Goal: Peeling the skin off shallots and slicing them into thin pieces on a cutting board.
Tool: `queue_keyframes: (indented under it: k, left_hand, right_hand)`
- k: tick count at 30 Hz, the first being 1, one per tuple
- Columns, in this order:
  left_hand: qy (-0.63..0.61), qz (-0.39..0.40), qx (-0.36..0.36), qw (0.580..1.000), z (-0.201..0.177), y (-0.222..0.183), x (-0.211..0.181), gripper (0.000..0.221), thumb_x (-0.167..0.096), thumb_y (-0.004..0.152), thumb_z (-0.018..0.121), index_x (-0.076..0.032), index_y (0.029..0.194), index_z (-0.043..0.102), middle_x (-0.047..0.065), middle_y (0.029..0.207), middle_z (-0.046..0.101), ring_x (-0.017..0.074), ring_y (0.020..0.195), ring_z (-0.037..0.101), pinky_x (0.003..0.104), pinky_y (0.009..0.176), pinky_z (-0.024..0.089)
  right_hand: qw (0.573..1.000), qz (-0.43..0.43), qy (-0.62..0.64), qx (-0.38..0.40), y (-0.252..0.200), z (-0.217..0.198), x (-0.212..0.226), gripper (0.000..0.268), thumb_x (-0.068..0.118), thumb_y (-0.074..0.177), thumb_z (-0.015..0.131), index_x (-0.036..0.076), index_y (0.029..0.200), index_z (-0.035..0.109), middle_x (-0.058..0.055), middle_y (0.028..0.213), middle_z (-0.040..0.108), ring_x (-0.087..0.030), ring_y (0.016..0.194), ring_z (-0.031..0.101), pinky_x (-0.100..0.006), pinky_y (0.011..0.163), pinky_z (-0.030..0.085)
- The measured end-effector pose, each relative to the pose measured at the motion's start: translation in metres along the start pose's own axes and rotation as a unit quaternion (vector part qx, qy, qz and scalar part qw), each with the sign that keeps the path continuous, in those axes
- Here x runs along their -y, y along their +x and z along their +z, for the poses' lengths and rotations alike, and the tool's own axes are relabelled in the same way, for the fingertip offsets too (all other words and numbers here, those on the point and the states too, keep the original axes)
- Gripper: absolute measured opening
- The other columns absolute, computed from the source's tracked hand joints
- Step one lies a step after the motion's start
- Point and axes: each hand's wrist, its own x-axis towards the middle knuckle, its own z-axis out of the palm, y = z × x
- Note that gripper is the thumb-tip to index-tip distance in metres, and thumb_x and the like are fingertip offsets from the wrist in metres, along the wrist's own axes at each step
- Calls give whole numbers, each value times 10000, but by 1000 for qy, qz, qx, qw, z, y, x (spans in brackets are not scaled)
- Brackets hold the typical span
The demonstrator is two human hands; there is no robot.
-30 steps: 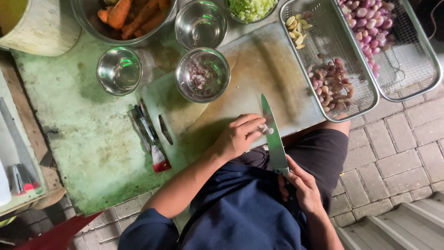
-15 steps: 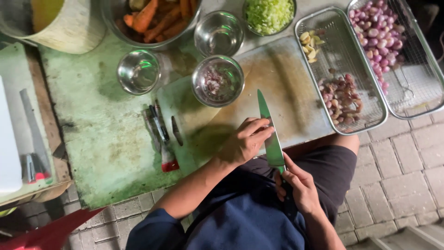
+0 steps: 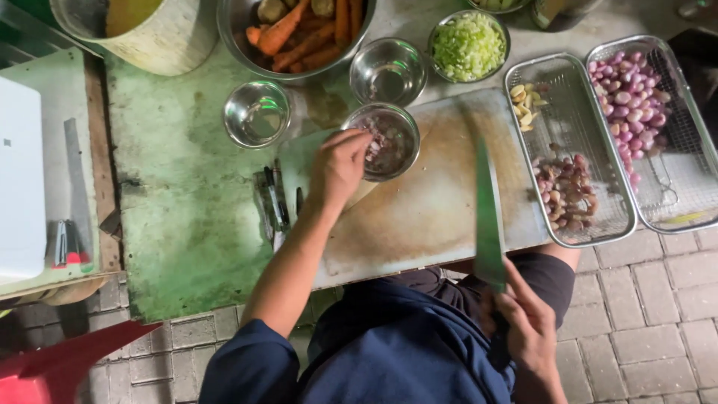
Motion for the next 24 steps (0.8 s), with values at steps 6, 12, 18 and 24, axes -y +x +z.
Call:
queue_keyframes:
  k: [6, 12, 18, 24]
  left_hand:
    - [9, 82, -13, 996, -13, 33, -44, 126, -152, 953, 686, -53, 1029, 700, 56, 859, 726, 251, 738, 673, 368, 707, 528]
    - [-133, 217, 158, 954, 71, 55, -106, 147, -98, 868, 748, -66, 1012, 739, 78, 937, 740, 252, 830, 683, 359, 677, 568]
    - [-85, 228, 378, 893, 188, 87, -155, 124, -94, 866, 684, -102, 976, 741, 136, 903, 741, 285, 782, 710, 451, 699, 608]
    - [40, 220, 468, 855, 257, 89, -184, 288, 105, 819, 475, -112, 775, 660, 80, 856, 687, 285, 823, 678, 492, 879, 485]
  right_hand:
    - [994, -35, -23, -98, -54, -54, -40, 565, 78, 923, 478, -21, 1473, 391, -170, 661, 534, -199, 402, 463, -255, 409, 430]
    - [967, -48, 191, -161, -110, -71, -82, 651, 171, 893, 614, 19, 1479, 374, -153, 628, 409, -199, 398, 400, -292, 315, 380]
    - [963, -46, 207, -164, -128, -71, -105, 314, 220, 876, 614, -45, 880, 446, -142, 553, 413, -186, 315, 353, -305, 241, 308]
    - [957, -74, 223, -171, -117, -94, -125, 413, 207, 855, 641, -84, 1094, 470, -159, 520, 411, -197, 311, 349, -311, 261, 315]
